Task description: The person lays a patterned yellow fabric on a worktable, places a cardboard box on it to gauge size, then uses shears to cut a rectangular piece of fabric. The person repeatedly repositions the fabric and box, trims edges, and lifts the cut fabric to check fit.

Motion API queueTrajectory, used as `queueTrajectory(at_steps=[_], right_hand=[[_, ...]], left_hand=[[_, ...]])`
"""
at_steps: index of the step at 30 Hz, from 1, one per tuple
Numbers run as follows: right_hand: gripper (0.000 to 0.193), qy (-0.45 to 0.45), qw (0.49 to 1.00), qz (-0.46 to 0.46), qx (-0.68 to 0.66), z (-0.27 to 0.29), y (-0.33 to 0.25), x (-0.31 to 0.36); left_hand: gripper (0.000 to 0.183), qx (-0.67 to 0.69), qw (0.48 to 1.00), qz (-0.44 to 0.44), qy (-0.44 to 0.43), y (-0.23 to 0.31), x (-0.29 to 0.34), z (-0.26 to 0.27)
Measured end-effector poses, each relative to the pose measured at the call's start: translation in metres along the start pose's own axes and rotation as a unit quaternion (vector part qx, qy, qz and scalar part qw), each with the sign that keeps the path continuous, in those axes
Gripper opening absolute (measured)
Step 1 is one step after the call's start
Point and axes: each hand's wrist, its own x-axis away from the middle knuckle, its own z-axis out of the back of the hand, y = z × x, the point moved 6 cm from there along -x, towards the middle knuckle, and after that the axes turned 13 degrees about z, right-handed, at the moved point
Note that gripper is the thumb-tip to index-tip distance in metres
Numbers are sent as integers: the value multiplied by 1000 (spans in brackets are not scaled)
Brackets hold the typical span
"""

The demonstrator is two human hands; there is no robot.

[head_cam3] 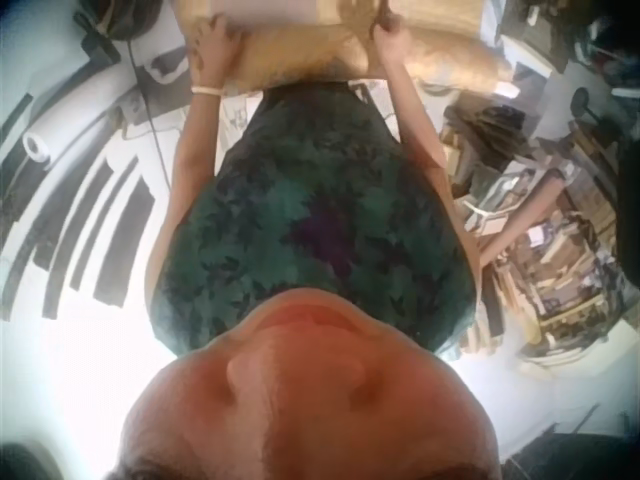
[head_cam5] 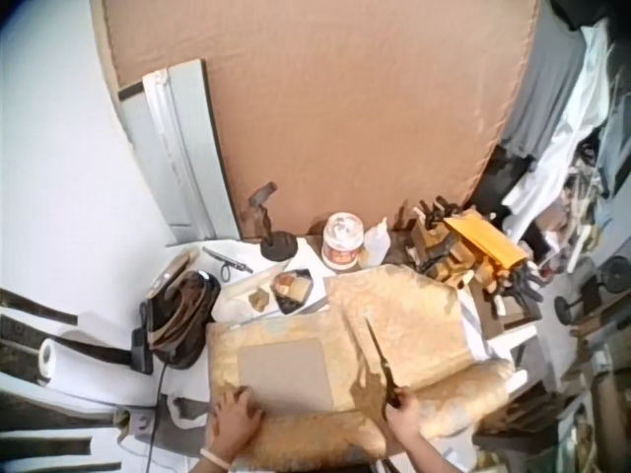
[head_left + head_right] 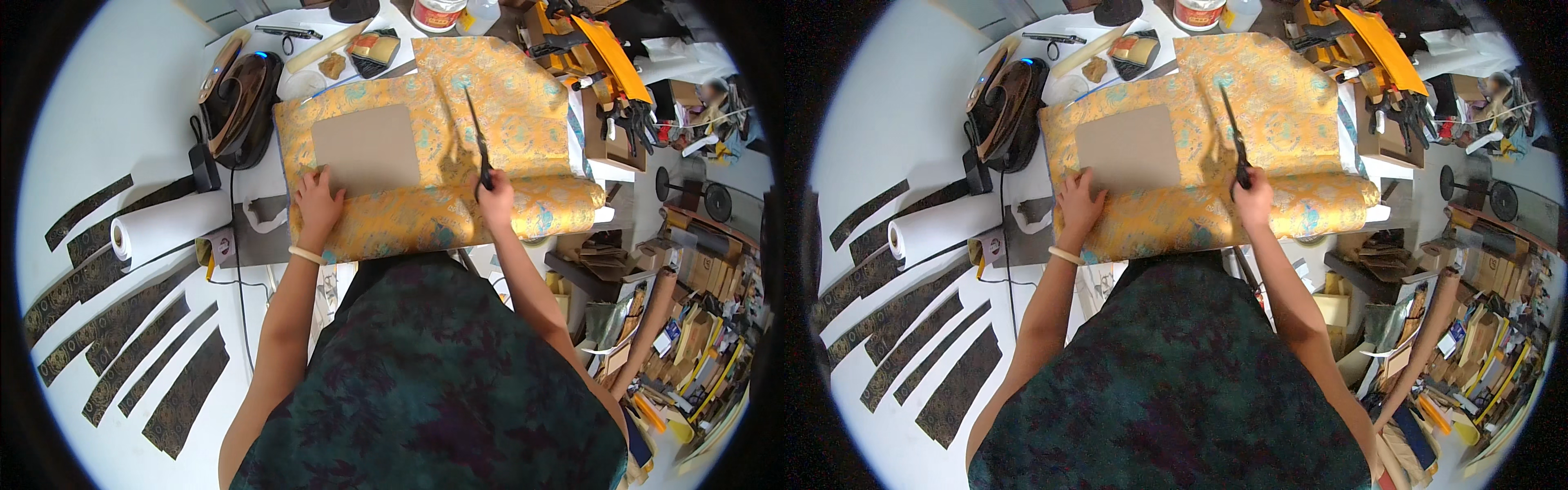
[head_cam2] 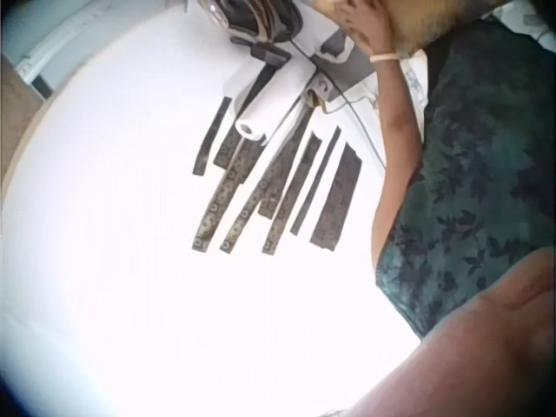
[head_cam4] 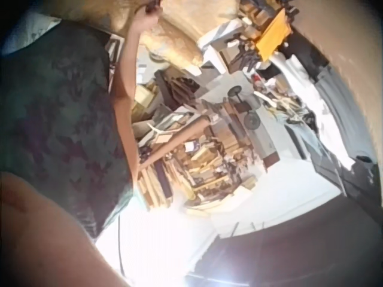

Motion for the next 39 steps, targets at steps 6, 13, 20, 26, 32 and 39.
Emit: queueTrajectory(at_steps=[6,13,20,26,32,39], right_hand=[[25,143,988,-7,59,127,-17,51],[17,292,950,-60,95,172,23,118],[29,289,951,-68,89,140,20,130],[29,265,953,-78,122,127,-6,126],[43,239,949,-129,163,116,19,146],[53,318,914,-221,119,123,37,164]], left_hand=[[52,84,995,-23,52,-4,19,31],[38,103,993,-28,44,-18,31,47],[27,144,981,-116,64,57,-64,42],[27,153,973,-171,12,152,-130,1],[24,153,967,-204,-13,159,-145,-27],[25,209,910,-273,-230,172,47,20]])
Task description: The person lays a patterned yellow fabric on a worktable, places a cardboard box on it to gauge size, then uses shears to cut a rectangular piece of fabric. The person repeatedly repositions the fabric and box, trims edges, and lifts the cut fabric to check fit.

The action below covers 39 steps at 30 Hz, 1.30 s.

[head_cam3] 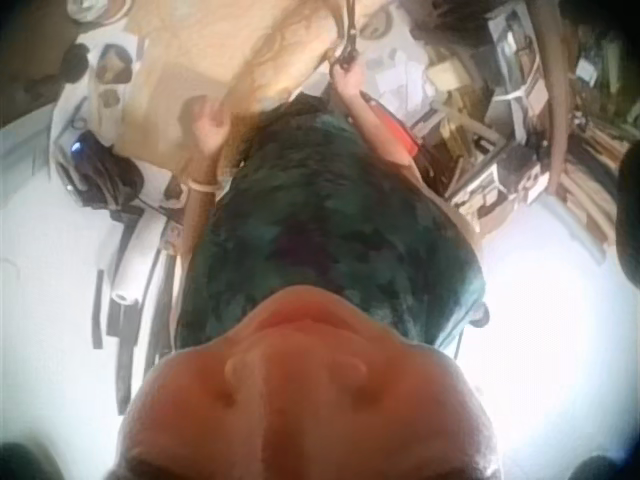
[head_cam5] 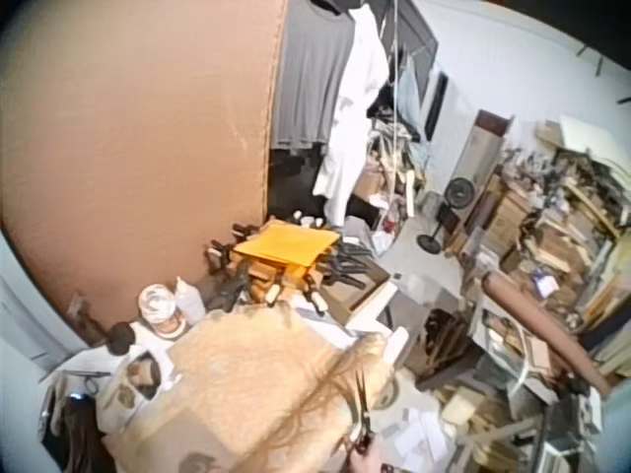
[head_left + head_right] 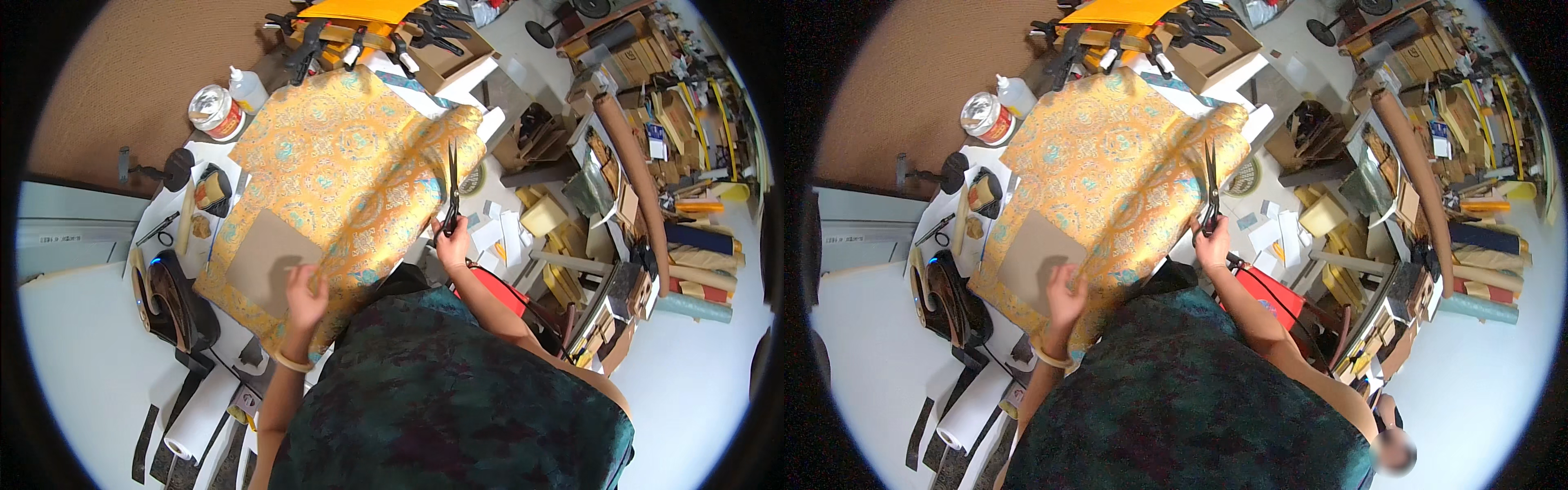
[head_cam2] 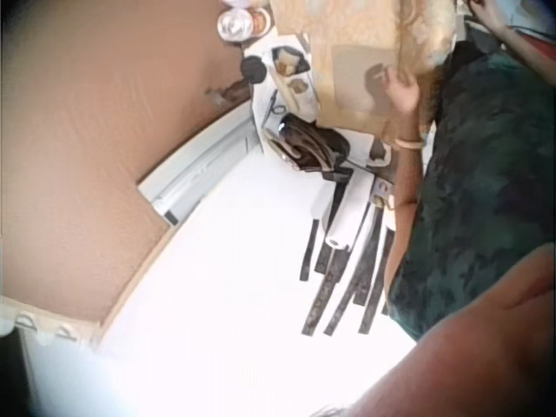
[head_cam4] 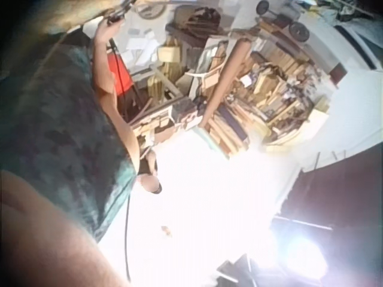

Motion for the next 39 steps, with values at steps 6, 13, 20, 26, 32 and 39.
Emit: queueTrajectory(at_steps=[6,13,20,26,32,39], right_hand=[[33,49,993,1,-109,2,-1,-24],[26,-98,976,143,-132,-17,-79,-67],[32,-202,939,271,-64,-83,-120,-86],[39,-255,912,322,-18,-105,-138,-104],[39,-322,883,339,-35,-104,-141,-141],[41,-255,862,420,122,-56,-127,-237]], left_hand=[[28,5,1000,-8,17,13,28,-29],[25,8,991,53,126,-7,55,-4],[24,37,919,215,329,-37,138,26],[14,491,714,435,243,-60,195,-68],[52,739,455,489,90,-33,171,-123],[77,782,347,506,107,-36,122,-161]])
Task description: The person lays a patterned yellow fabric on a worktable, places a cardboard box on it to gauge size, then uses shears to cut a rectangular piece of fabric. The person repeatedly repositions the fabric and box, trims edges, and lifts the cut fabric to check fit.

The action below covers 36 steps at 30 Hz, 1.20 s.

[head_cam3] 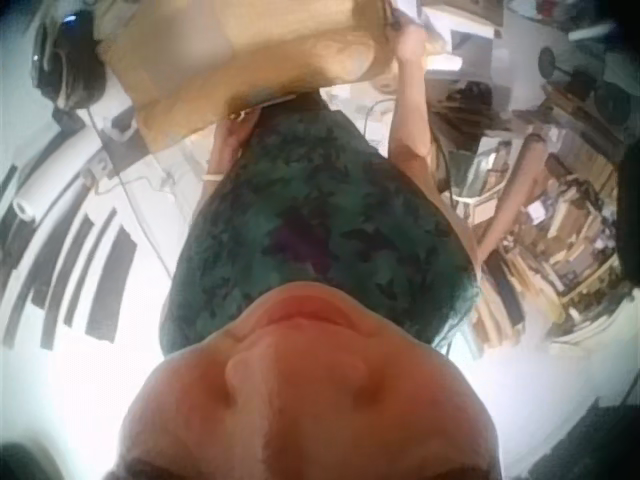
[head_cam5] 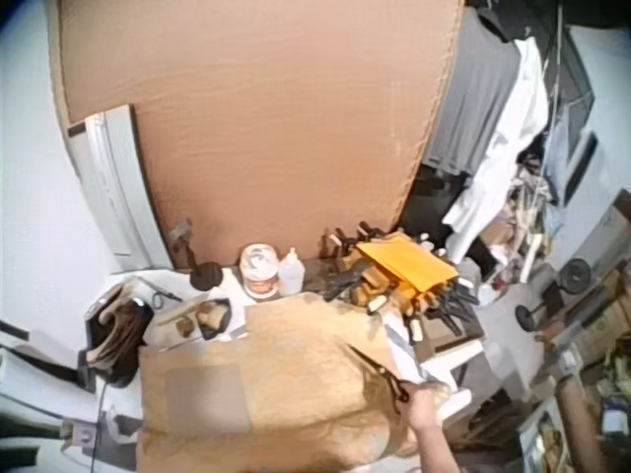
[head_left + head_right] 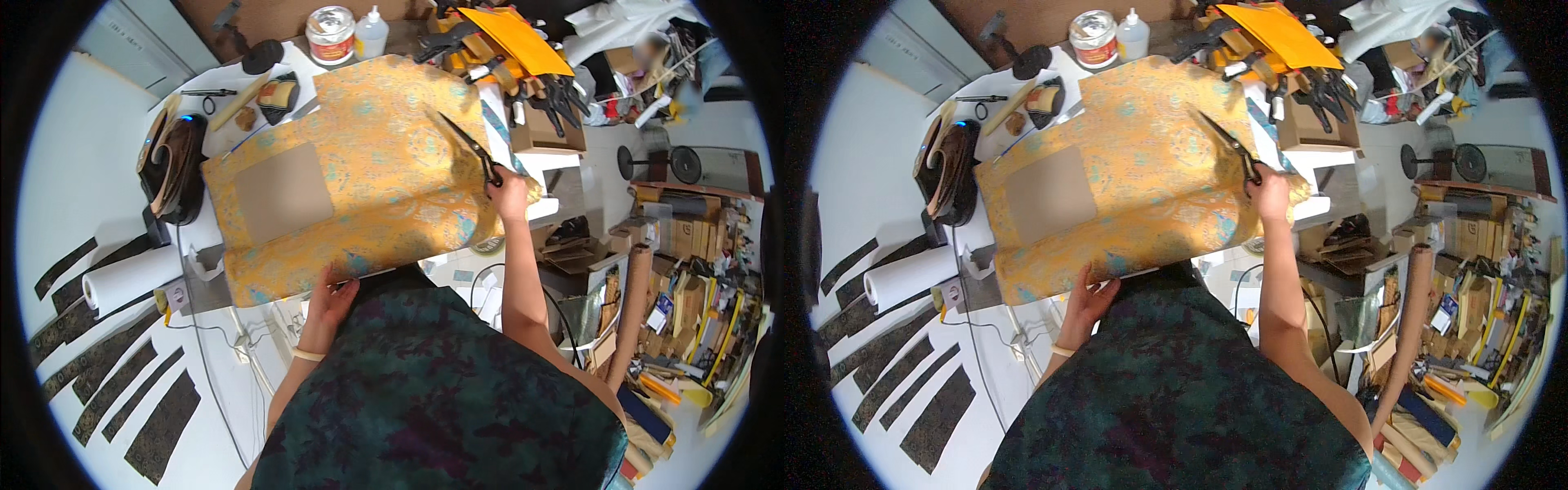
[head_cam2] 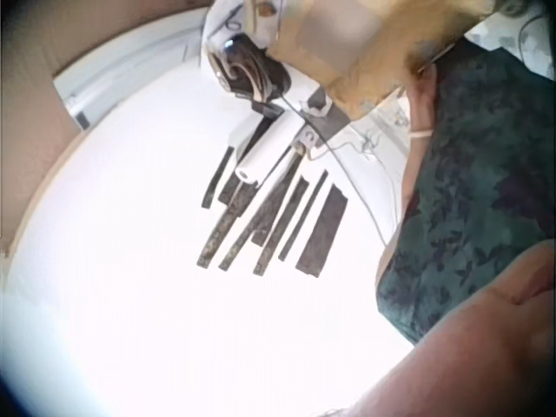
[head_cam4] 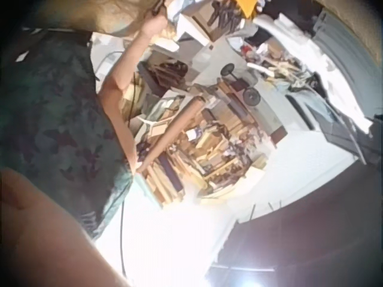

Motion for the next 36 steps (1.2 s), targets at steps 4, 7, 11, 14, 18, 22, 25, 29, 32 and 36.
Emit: queueTrajectory(at_steps=[4,7,11,14,18,22,25,29,32,36], right_hand=[[40,14,997,-36,64,32,96,5],[43,-19,999,-28,33,34,143,-1],[46,-93,995,28,33,16,182,-6],[45,-134,989,44,38,5,189,-14],[27,-197,967,16,158,7,196,-31],[17,-390,877,29,279,-9,141,-60],[21,-320,931,125,120,-42,9,-85],[30,-230,863,418,-167,-131,-189,-103],[52,-313,847,402,-154,-209,-270,-130],[81,-321,851,413,-40,-248,-329,-131]], left_hand=[[82,-48,999,23,6,-15,-31,-19],[79,-40,999,5,20,-27,-35,-35],[76,0,998,-60,-1,-44,-49,-52],[73,14,993,-121,-4,-50,-59,-57],[68,38,976,-212,-34,-57,-65,-71],[51,80,964,-248,40,-58,-76,-68],[48,124,949,-274,91,-61,-84,-56],[47,146,927,-322,124,-59,-92,-44],[52,147,917,-349,127,-63,-74,-61],[57,185,937,-294,-37,-74,-75,-64]])
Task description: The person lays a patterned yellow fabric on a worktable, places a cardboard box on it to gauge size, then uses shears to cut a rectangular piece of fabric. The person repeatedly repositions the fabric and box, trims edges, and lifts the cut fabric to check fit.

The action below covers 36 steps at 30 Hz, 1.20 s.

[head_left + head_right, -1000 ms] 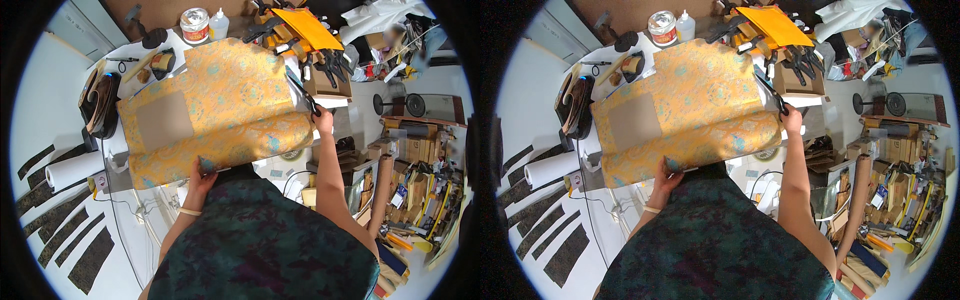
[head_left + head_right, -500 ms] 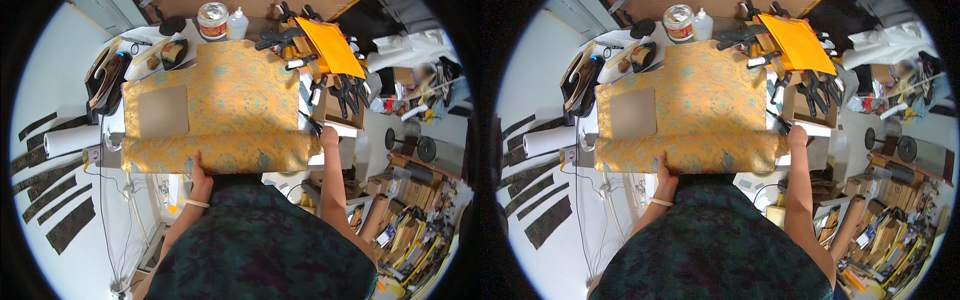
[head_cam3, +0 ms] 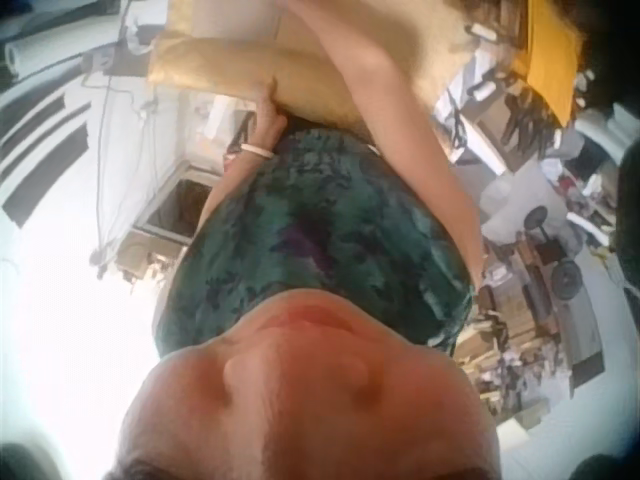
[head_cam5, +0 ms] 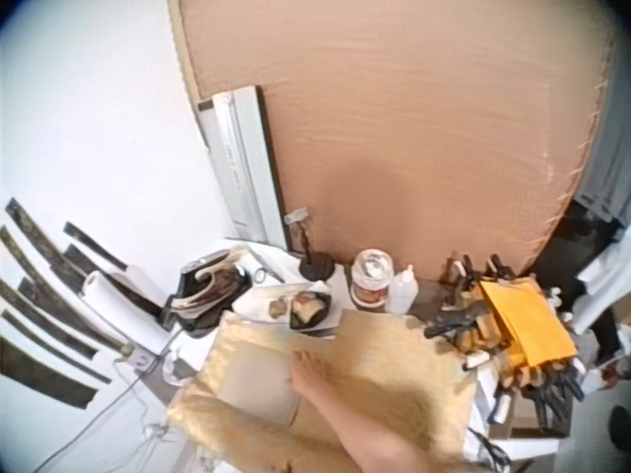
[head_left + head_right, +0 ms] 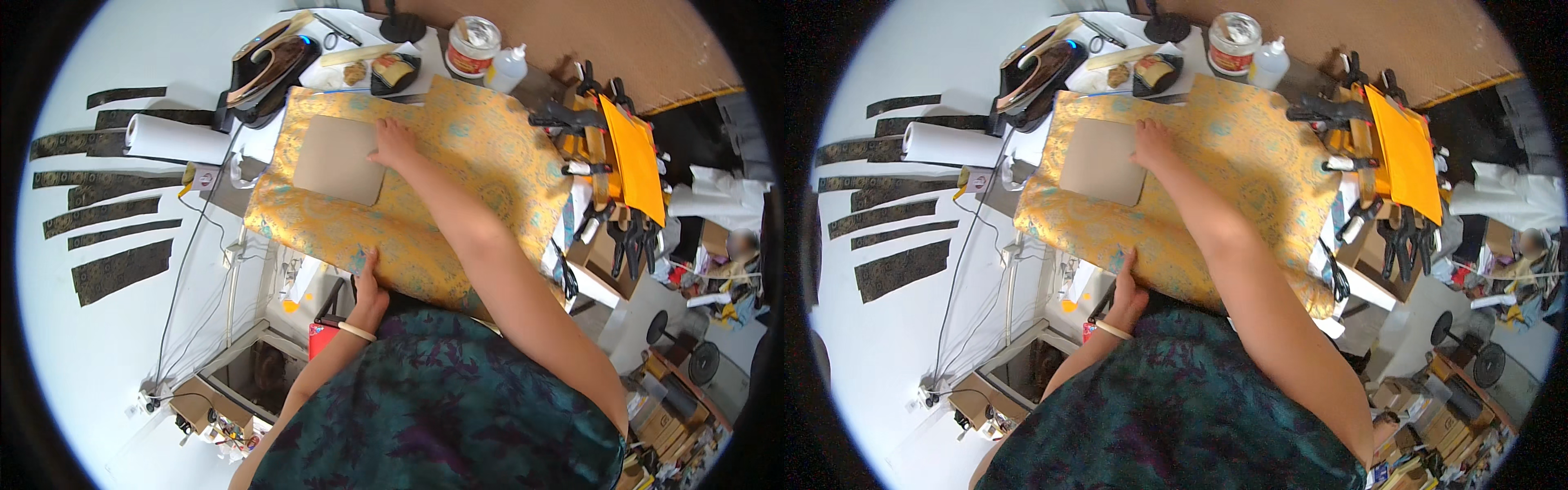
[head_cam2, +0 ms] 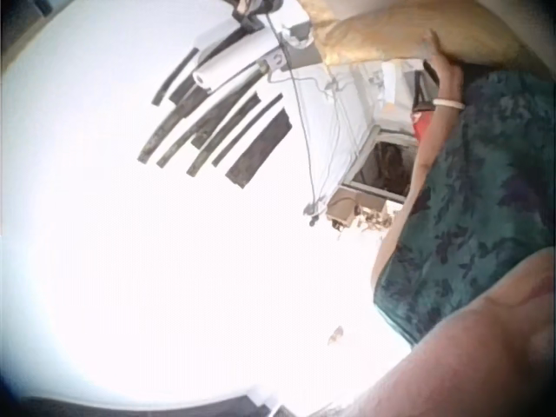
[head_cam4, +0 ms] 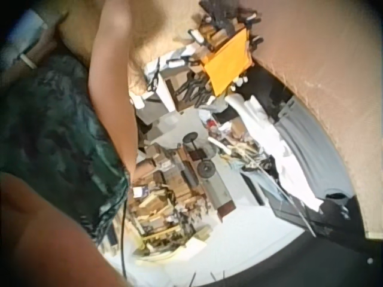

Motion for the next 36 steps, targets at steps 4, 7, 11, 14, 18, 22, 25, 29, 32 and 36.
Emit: queueTrajectory(at_steps=[4,7,11,14,18,22,25,29,32,36], right_hand=[[83,7,997,-47,63,-7,-11,-7],[64,-1,991,-21,-135,-19,41,-14],[29,45,860,-72,-503,13,40,42],[18,-42,711,-171,-681,10,34,120],[21,-237,609,-112,-749,-94,38,210],[16,-215,623,-140,-739,-63,-10,220],[18,-226,594,-117,-763,-55,-29,223],[25,-217,542,-48,-811,-26,-61,235],[22,-119,569,-67,-811,24,-83,231],[20,33,522,79,-849,65,-43,228]], left_hand=[[57,26,999,26,-36,-5,23,-9],[57,28,996,45,-72,-9,16,-20],[55,56,996,35,-64,-10,29,-12],[54,48,996,31,-69,-12,25,-2],[59,24,988,51,-146,-17,9,3],[61,22,989,44,-142,-17,18,0],[62,12,990,35,-133,-9,36,-8],[64,-7,990,-6,-140,14,63,-23],[65,-26,984,-61,-163,40,85,-44],[67,-54,957,-172,-227,109,134,-91]])
